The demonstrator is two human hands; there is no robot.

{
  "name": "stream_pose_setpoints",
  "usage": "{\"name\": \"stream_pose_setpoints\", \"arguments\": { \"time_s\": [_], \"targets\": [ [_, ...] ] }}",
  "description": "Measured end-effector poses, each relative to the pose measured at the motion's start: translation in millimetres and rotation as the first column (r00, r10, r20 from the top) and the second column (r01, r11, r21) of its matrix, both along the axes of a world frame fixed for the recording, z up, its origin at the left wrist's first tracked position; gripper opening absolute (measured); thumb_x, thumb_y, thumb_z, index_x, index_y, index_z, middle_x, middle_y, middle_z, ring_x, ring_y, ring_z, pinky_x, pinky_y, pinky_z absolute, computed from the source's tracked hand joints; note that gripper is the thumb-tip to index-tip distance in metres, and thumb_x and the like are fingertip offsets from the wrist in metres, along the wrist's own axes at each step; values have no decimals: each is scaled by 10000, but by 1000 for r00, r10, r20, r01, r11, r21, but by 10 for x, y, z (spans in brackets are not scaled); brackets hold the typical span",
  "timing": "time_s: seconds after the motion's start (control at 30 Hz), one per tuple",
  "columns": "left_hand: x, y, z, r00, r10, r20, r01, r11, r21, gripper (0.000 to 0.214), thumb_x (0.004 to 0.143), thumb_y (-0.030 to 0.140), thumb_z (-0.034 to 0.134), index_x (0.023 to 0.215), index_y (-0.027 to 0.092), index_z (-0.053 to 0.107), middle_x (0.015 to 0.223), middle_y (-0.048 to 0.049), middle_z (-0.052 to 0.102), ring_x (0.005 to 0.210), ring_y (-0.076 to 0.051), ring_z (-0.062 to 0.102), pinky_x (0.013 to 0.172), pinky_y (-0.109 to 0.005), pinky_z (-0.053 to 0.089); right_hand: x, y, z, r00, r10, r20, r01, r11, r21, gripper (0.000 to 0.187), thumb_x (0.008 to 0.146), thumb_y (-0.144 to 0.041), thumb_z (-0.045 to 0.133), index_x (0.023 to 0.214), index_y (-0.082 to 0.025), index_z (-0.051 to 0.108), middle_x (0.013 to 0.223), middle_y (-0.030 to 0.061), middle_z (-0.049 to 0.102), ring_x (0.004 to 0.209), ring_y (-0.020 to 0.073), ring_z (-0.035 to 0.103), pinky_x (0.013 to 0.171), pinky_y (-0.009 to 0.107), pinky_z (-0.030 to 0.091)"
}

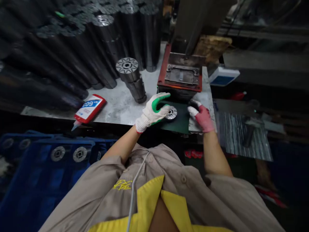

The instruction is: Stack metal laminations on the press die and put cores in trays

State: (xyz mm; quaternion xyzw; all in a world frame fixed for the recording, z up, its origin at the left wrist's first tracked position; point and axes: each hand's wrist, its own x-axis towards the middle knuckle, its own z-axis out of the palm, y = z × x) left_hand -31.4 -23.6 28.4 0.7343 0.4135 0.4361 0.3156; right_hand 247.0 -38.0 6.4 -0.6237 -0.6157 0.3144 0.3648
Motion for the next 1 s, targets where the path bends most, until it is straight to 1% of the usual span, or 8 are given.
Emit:
{"name": "stream_pose_setpoints", "arguments": {
  "time_s": [0.1, 0.2, 0.33, 0.53, 0.6, 0.77, 0.83, 1.0],
  "targets": [
    [231, -5, -71, 941, -140, -307, 153, 988, 18, 649, 912, 496, 762, 1461, 167, 653, 1545, -163, 601, 1445, -318, 570, 1259, -476, 447, -7, -14, -141, 991, -98, 89, 90, 992, 87, 478, 939, -388, 618, 1342, -157, 729, 1406, 153, 732, 1349, 269, 670, 1232, 475, 475],
    [385, -15, -171, 859, -138, -493, 167, 986, 16, 628, 926, 476, 768, 1471, 183, 660, 1509, -160, 625, 1409, -333, 582, 1250, -499, 431, -63, -3, -200, 984, -77, 161, 55, 989, 135, 442, 945, -356, 613, 1309, -148, 753, 1379, 150, 747, 1330, 263, 678, 1234, 461, 476],
    [362, 11, -122, 871, -113, -478, 153, 987, 45, 593, 948, 470, 735, 1457, 172, 672, 1440, -149, 660, 1342, -294, 622, 1201, -429, 477, -69, -1, -171, 985, -85, 148, 62, 986, 156, 428, 955, -341, 612, 1303, -143, 762, 1345, 146, 764, 1300, 267, 697, 1209, 462, 499],
    [269, 23, 298, 902, -5, -433, 118, 965, 234, 687, 1010, 641, 623, 1539, 202, 600, 1528, -137, 600, 1434, -310, 548, 1262, -461, 414, -41, -18, -197, 983, -70, 170, 40, 985, 170, 414, 977, -336, 605, 1321, -164, 757, 1350, 124, 765, 1302, 255, 695, 1212, 449, 502],
    [304, 38, 247, 883, -15, -468, 146, 958, 245, 714, 1004, 670, 624, 1543, 203, 592, 1541, -144, 584, 1453, -333, 526, 1286, -502, 382, -32, -13, -236, 983, -68, 169, 33, 980, 197, 413, 979, -339, 606, 1317, -156, 759, 1344, 127, 767, 1296, 258, 698, 1209, 446, 504],
    [409, 92, -263, 824, -106, -557, 204, 972, 116, 627, 988, 574, 688, 1462, 164, 658, 1436, -174, 641, 1358, -342, 592, 1219, -498, 460, 5, 7, -329, 983, -60, 174, 18, 972, 234, 399, 976, -348, 624, 1305, -172, 768, 1299, 120, 781, 1257, 275, 712, 1181, 470, 530],
    [416, 106, -366, 827, -109, -552, 209, 970, 122, 639, 977, 577, 705, 1467, 170, 657, 1434, -171, 644, 1345, -343, 600, 1198, -495, 477, 14, 7, -344, 984, -51, 168, 9, 969, 247, 396, 971, -347, 633, 1298, -171, 771, 1285, 125, 784, 1245, 280, 715, 1177, 478, 534],
    [400, 99, -169, 881, -73, -468, 175, 968, 178, 595, 995, 544, 685, 1463, 179, 658, 1396, -155, 666, 1278, -306, 642, 1146, -447, 512, 8, 18, -300, 989, -60, 133, 25, 968, 249, 417, 948, -389, 622, 1266, -172, 784, 1282, 125, 788, 1242, 283, 717, 1168, 486, 544]
  ]
}}
